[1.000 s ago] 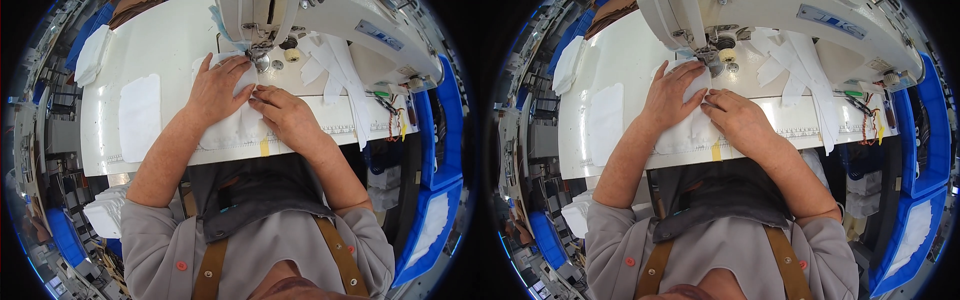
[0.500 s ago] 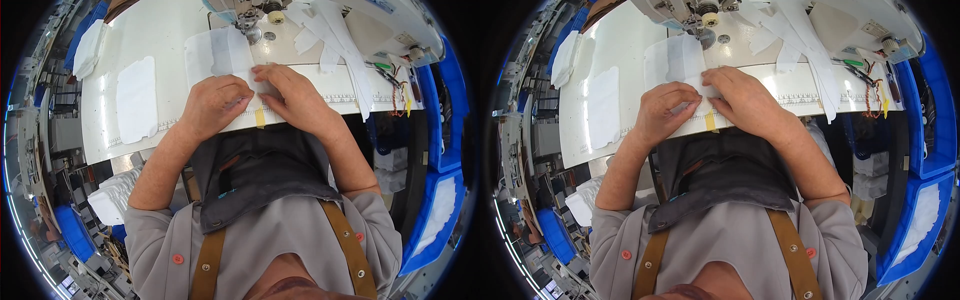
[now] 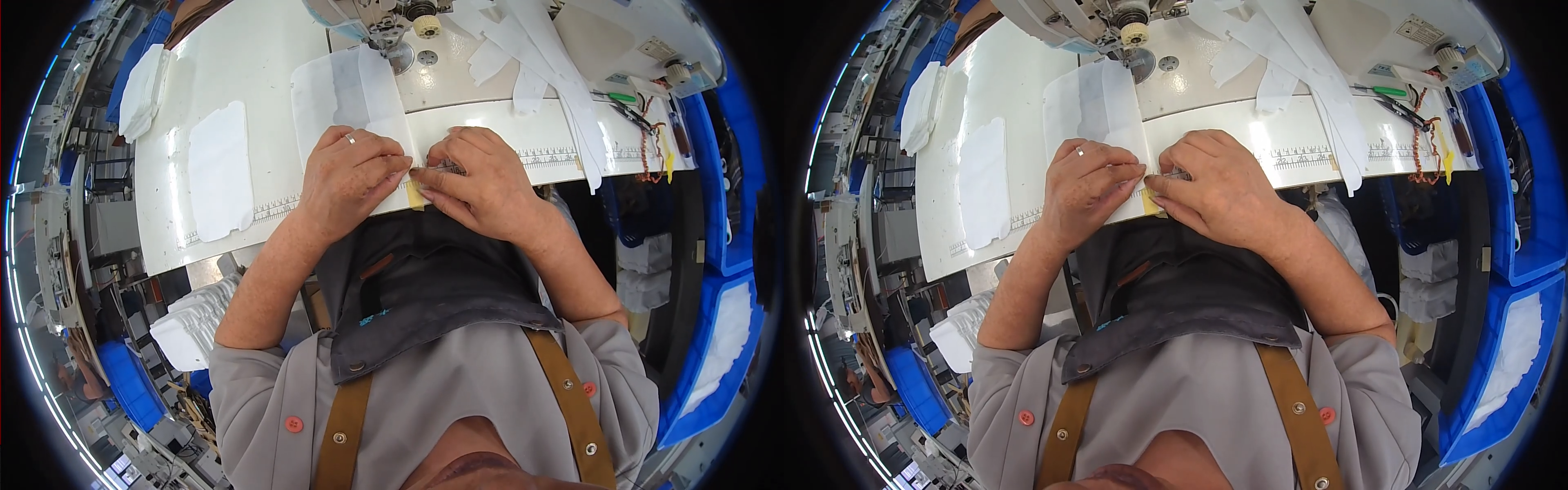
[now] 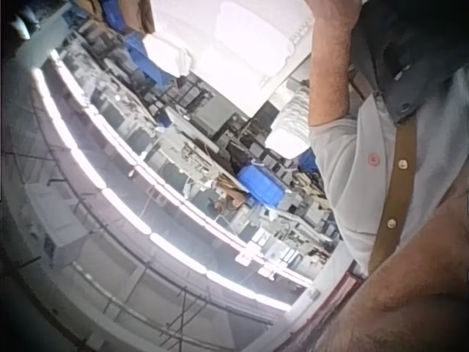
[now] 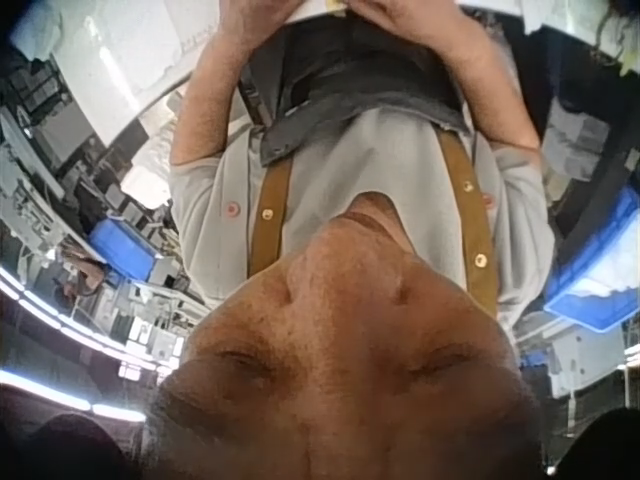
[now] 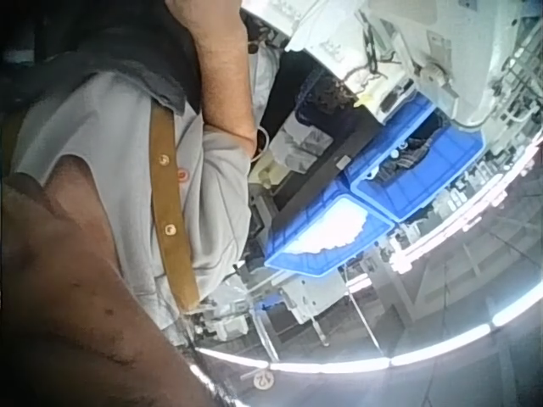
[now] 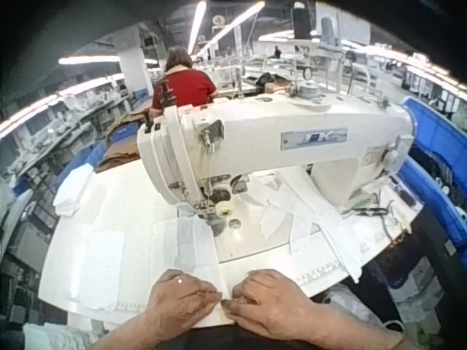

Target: The recorder uses an industrial sewing machine to join pieces of fabric and then prepares bundles of plaid fabric pieces.

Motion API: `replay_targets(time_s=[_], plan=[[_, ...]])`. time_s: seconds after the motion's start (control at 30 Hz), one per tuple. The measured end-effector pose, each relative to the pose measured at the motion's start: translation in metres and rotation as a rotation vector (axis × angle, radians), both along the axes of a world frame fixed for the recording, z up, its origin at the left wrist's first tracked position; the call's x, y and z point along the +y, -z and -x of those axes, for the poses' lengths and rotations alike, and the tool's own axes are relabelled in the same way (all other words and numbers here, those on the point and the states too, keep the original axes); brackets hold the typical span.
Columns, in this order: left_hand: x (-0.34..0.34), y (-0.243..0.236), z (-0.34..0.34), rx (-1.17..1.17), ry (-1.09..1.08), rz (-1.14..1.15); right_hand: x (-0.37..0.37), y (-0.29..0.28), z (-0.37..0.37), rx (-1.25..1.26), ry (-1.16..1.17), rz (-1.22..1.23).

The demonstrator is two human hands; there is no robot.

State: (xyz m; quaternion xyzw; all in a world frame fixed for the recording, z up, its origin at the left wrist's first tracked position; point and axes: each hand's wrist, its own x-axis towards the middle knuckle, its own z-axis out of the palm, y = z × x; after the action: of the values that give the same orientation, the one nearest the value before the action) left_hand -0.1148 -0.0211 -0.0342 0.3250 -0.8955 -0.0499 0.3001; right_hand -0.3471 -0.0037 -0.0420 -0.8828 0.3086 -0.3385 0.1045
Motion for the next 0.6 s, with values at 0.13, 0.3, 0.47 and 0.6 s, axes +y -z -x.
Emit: replay_targets(time_s=[0.13, 0.3, 0.47, 0.6], plan=[[0.001, 0.001, 0.000, -0.004, 0.016, -0.008, -0.001, -0.001, 0.002, 0.019, -0.003, -0.001], [0.003, -0.001, 0.002, -0.001, 0.024, 0.016, -0.011, -0.007, 0.008, 0.015, -0.058, -0.112], [0.004, -0.015, -0.004, -0.035, 0.055, -0.076, -0.020, -0.011, 0.000, -0.004, 0.036, -0.067], [-0.020, -0.022, -0.011, -0.073, 0.015, -0.090, -0.027, -0.012, -0.006, 0.031, -0.070, -0.037]])
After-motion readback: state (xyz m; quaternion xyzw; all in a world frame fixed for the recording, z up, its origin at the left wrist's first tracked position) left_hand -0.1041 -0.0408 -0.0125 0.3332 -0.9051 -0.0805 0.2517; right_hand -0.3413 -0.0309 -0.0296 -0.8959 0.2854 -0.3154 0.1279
